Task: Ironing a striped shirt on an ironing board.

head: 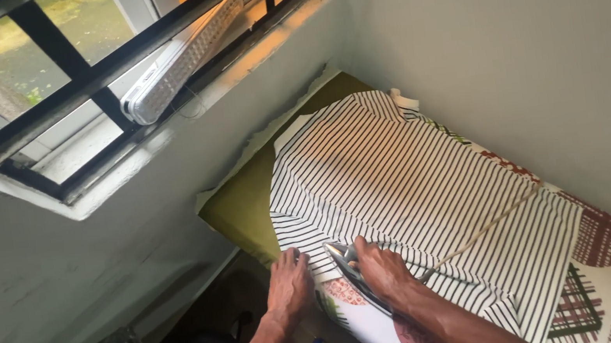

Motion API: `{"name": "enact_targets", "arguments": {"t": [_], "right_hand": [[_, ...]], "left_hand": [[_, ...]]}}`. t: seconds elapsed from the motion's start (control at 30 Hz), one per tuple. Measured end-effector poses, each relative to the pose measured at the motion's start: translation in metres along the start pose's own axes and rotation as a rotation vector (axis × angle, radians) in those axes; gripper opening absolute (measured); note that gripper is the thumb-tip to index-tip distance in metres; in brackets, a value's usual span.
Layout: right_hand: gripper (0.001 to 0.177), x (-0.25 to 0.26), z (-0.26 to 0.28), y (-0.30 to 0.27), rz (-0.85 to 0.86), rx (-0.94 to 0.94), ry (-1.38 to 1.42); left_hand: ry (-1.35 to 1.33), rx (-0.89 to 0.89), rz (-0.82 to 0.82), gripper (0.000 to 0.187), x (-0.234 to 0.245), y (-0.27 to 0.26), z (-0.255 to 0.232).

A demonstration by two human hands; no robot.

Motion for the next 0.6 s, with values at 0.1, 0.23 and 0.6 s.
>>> {"name": "enact_targets", "arguments": {"t": [0.1,0.23,0.6], "right_hand": [[0.042,-0.002,0.007,0.004,0.043,-0.029,0.002],[0.036,-0.006,0.002,0.002,0.039,0.004,0.048],[0.037,-0.016,-0.002,0.011,0.055,-0.043,0.060]], "left_hand": [[-0.066,0.100,-0.064,0.040,0.011,0.012,0.004],[-0.153,0.351,-0.138,0.048,-0.004,0.039,0.021],[-0.451,0.837,-0.120,0.045,-0.014,0.119,0.056]]}}
Point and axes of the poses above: each hand's wrist, its own y-axis towards the middle knuckle, its own x-axis out of the back of the hand, z = x × y, the point moved 1 cm from there along y, towards the middle knuckle, and after that the axes turned 14 degrees about x, right-handed, at the moved point
